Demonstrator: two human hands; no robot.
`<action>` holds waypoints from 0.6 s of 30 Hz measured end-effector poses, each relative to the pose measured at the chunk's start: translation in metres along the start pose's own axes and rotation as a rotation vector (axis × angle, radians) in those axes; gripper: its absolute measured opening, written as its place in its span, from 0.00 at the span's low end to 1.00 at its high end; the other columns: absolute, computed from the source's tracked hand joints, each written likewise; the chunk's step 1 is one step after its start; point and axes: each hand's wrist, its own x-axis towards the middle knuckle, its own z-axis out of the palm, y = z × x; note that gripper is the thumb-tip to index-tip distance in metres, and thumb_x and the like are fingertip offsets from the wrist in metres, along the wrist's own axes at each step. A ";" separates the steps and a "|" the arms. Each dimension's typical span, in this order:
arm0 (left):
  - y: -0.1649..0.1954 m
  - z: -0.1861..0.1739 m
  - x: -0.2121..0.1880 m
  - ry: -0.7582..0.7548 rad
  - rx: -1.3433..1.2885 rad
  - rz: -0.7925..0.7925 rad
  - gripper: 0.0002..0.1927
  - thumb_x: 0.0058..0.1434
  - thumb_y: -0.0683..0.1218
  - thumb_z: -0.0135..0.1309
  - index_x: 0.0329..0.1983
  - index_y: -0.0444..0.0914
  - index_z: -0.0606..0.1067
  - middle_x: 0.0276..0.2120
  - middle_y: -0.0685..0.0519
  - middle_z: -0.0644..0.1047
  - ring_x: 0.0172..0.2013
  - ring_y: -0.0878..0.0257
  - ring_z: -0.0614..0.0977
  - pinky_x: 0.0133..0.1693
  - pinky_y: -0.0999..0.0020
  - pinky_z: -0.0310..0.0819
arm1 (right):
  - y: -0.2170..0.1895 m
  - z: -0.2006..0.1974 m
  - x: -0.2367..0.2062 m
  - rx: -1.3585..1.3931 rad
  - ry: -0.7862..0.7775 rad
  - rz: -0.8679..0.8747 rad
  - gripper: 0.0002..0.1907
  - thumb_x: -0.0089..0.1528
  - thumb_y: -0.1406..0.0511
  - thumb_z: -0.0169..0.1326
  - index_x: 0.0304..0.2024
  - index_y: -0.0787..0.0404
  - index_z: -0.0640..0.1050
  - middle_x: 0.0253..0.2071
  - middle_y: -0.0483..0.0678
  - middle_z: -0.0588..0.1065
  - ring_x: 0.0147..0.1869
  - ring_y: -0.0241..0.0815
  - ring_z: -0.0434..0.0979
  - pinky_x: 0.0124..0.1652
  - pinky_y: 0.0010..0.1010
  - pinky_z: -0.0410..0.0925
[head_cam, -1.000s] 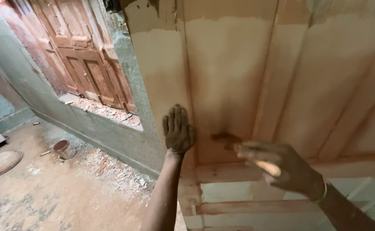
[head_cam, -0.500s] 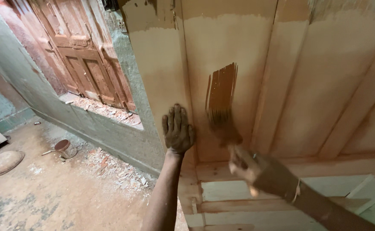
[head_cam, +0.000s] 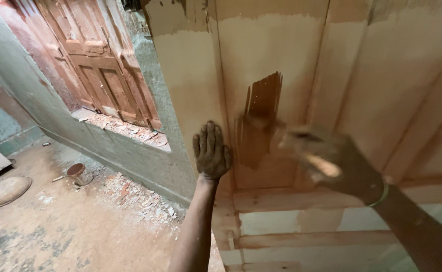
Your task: The person paints the recessed panels and frame of an old wooden door with reddish-brown paint using a wide brush, steadying the door with the other hand. They dip the brush into a small paint pot, work across multiple panels, then move to another door in the room and continue brushing paint onto its surface.
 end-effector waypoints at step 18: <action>-0.002 0.007 -0.005 0.001 0.022 0.016 0.30 0.70 0.52 0.37 0.69 0.29 0.66 0.69 0.36 0.65 0.71 0.41 0.63 0.71 0.46 0.44 | -0.017 0.099 -0.088 0.130 -0.521 0.007 0.12 0.56 0.72 0.60 0.42 0.57 0.80 0.48 0.47 0.76 0.46 0.40 0.81 0.39 0.28 0.79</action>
